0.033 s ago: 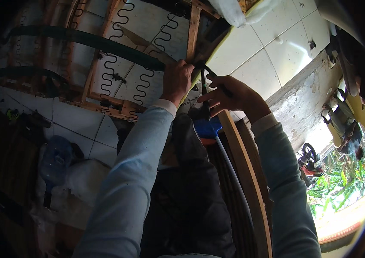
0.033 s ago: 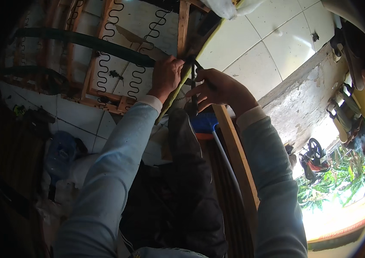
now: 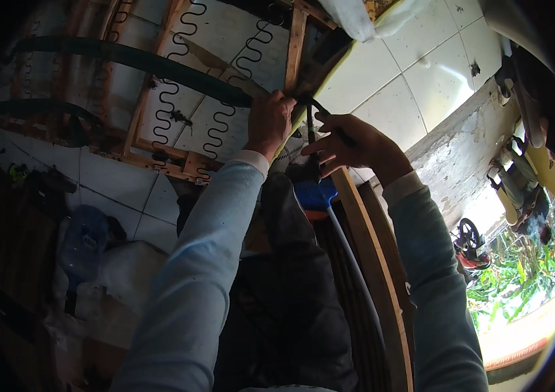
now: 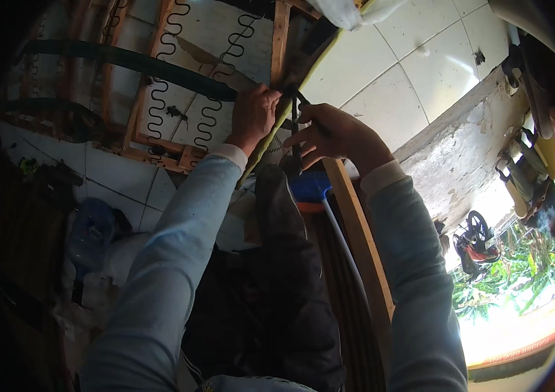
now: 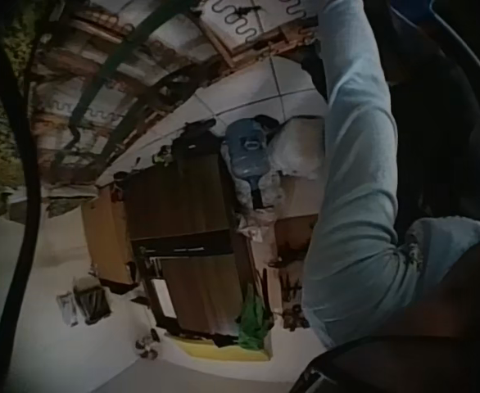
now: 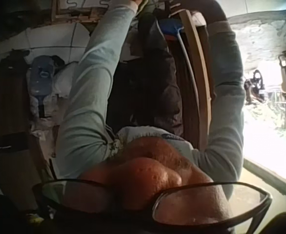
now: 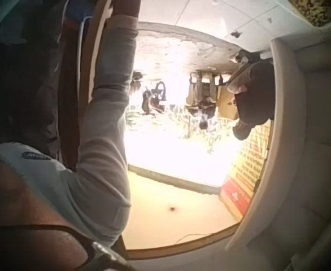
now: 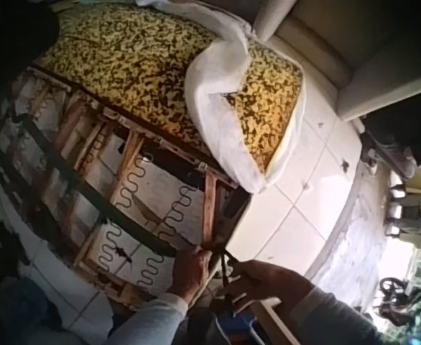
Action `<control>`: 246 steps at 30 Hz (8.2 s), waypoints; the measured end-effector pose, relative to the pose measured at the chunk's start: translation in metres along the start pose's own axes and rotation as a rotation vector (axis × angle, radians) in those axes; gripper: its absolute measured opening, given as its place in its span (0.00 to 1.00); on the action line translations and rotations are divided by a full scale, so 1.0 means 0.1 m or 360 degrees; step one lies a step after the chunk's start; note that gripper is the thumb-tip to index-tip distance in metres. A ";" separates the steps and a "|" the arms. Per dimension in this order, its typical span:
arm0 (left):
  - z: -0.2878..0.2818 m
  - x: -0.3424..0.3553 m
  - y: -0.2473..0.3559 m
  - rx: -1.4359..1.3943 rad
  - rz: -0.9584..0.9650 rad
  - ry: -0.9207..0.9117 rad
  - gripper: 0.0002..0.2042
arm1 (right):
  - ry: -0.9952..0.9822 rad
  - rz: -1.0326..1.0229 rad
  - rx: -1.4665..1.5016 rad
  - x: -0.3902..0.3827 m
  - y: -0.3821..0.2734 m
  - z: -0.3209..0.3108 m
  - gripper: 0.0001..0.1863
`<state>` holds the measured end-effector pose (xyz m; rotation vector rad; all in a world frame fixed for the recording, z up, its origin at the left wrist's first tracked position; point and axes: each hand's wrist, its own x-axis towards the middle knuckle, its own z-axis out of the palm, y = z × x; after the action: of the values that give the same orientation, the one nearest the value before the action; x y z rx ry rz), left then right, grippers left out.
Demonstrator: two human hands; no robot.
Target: The person uses pliers to cut green webbing straps attached to the wooden frame of an overturned sofa. The person works methodically along the frame, cutting the straps to remove them from the springs and wood.
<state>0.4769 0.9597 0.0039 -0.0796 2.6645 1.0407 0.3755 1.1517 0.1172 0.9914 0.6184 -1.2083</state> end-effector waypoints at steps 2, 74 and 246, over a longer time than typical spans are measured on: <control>0.01 0.00 0.02 0.0015 -0.0080 -0.0116 0.10 | -0.0014 0.0038 0.0000 0.03 -0.02 -0.02 0.17; -0.14 0.01 -0.01 0.0217 0.0270 -0.0128 0.13 | 0.0698 0.0832 -0.1345 0.21 -0.65 0.28 0.19; -0.37 0.08 0.02 0.0023 -0.0252 -0.0825 0.20 | -0.0071 -0.0567 0.0091 0.31 0.86 -0.12 0.38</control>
<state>0.4605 0.9362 0.0289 -0.0142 2.1592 0.8518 0.4672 1.1513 0.1103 0.9227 0.7496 -1.5645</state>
